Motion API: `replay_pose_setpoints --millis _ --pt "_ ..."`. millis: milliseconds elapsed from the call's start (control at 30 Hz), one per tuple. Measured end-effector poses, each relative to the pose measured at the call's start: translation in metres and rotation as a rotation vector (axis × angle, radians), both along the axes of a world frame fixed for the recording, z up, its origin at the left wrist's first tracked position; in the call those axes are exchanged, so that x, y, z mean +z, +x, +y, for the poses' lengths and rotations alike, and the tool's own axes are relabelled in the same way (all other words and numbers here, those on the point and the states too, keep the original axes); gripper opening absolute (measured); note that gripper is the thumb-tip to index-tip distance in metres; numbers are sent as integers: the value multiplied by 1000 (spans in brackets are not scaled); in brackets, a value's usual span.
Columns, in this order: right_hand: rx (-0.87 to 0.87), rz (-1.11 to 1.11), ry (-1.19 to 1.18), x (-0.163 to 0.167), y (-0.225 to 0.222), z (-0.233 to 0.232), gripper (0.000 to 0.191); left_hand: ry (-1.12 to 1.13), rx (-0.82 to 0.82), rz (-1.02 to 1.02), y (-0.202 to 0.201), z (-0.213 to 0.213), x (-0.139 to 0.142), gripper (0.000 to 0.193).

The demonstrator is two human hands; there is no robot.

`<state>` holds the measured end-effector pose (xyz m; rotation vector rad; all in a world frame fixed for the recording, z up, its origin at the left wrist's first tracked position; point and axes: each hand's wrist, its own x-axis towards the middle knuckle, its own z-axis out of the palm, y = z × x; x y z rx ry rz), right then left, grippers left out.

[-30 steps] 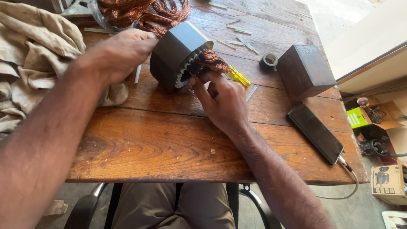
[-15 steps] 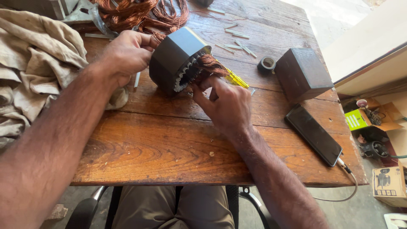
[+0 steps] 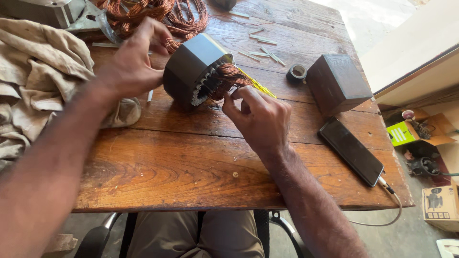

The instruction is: The person winds copper wire into the slots of a motor stator by hand. They repeatedly insert and adjust the wire within the stator slots, occasionally picking up small white plastic spacers from the table to place between windings.

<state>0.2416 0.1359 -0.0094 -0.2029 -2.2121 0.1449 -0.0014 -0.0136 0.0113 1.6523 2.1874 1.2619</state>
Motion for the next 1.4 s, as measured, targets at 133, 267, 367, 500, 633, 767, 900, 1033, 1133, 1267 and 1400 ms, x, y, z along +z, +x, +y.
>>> replay_pose_setpoints --millis 133,267,367,500,633,767,900,1033,1133,1267,1400 --pt "15 24 6 1 1 -1 18 384 2 652 -1 15 -5 50" --pt "6 24 -5 4 0 -4 20 430 51 863 2 16 -7 37" --pt "-10 -13 -24 6 0 -5 22 465 46 1036 2 10 -3 47" --pt "-18 44 2 8 0 -3 21 462 40 1075 0 10 0 42" --pt "-19 74 27 6 1 2 22 461 57 1056 2 14 -1 34" --pt "-36 66 22 7 2 4 21 475 103 1120 2 14 0 39" --pt "-99 123 12 14 0 1 25 488 30 1028 1 14 2 38" --pt "25 250 64 20 -4 -4 40 473 69 1022 3 13 -2 35" --pt "36 166 13 19 -5 -6 38 479 65 1058 2 13 -2 32" --pt "58 92 -45 13 -2 -4 30 480 33 1011 2 16 1 28" --pt "106 98 -44 10 0 3 23 445 49 1011 4 16 3 31"
